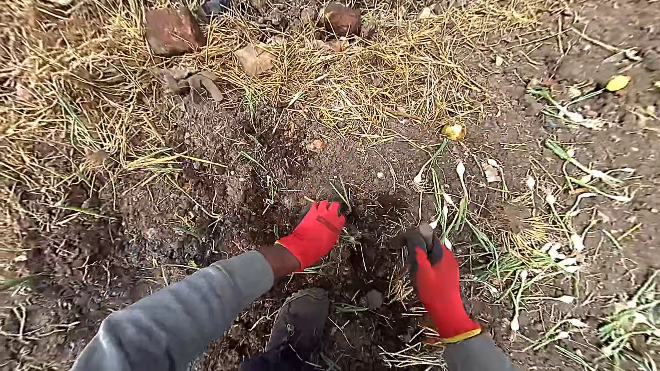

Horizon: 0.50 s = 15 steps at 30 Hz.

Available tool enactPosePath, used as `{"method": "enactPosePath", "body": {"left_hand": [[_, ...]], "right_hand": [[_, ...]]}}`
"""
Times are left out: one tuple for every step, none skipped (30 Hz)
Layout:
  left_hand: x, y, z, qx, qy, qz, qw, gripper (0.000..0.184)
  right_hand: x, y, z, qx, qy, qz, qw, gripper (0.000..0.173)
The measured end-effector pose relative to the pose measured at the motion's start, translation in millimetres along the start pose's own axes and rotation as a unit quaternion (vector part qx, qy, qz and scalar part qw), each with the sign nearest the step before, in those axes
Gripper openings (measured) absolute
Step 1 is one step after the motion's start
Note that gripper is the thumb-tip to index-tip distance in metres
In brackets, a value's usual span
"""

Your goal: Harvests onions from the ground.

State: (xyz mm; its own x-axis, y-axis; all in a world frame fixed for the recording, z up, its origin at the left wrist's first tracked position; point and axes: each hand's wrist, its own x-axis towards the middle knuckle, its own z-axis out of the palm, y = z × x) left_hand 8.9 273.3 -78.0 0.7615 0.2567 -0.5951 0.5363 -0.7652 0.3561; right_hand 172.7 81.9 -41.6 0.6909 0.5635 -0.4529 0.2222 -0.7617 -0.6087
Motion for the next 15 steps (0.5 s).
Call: {"method": "enactPosePath", "body": {"left_hand": [[-4, -3, -6, -0.007, -0.007, -0.003, 1.000, 0.033], [-11, -10, -11, -0.024, 0.003, -0.007, 1.000, 0.032], [-20, -18, -15, -0.054, 0.027, -0.014, 0.998, 0.032], [-32, -26, -17, -0.091, 0.060, -0.023, 0.994, 0.031], [-43, -36, -19, -0.129, 0.102, -0.035, 0.986, 0.030], [-49, -49, -24, -0.157, 0.150, -0.055, 0.974, 0.027], [-51, -62, -31, -0.181, 0.186, -0.090, 0.962, 0.024], [-57, -68, -37, -0.200, 0.197, -0.125, 0.952, 0.020], [-70, -63, -37, -0.227, 0.179, -0.154, 0.945, 0.017], [-82, -53, -32, -0.240, 0.161, -0.175, 0.941, 0.017], [-76, -53, -32, -0.224, 0.171, -0.186, 0.941, 0.021], [-61, -57, -36, -0.196, 0.176, -0.190, 0.946, 0.026], [-51, -55, -37, -0.169, 0.147, -0.198, 0.954, 0.033], [-48, -48, -34, -0.139, 0.091, -0.208, 0.964, 0.041], [-48, -40, -29, -0.108, 0.037, -0.212, 0.971, 0.046]], "right_hand": [[1, 0, -1, -0.002, -0.006, 0.000, 1.000, 0.039], [2, 1, -3, -0.005, -0.011, 0.002, 1.000, 0.039], [2, 1, -5, -0.015, -0.013, 0.006, 1.000, 0.041], [1, 0, -6, -0.028, -0.015, 0.012, 0.999, 0.045], [3, -4, -6, -0.042, -0.015, 0.008, 0.999, 0.050], [14, -10, -4, -0.051, -0.018, -0.003, 0.999, 0.053], [29, -18, -2, -0.051, -0.025, -0.014, 0.998, 0.054], [34, -20, 1, -0.053, -0.033, -0.010, 0.998, 0.050], [17, -15, -4, -0.058, -0.055, 0.013, 0.997, 0.044], [3, -10, -11, -0.056, -0.082, 0.037, 0.994, 0.045], [10, -10, -9, -0.047, -0.084, 0.031, 0.995, 0.049], [25, -12, -6, -0.038, -0.075, 0.014, 0.996, 0.052], [31, -12, -5, -0.034, -0.073, 0.007, 0.997, 0.052], [29, -11, -6, -0.033, -0.080, 0.009, 0.996, 0.052], [25, -9, -5, -0.035, -0.085, 0.011, 0.996, 0.051]]}}
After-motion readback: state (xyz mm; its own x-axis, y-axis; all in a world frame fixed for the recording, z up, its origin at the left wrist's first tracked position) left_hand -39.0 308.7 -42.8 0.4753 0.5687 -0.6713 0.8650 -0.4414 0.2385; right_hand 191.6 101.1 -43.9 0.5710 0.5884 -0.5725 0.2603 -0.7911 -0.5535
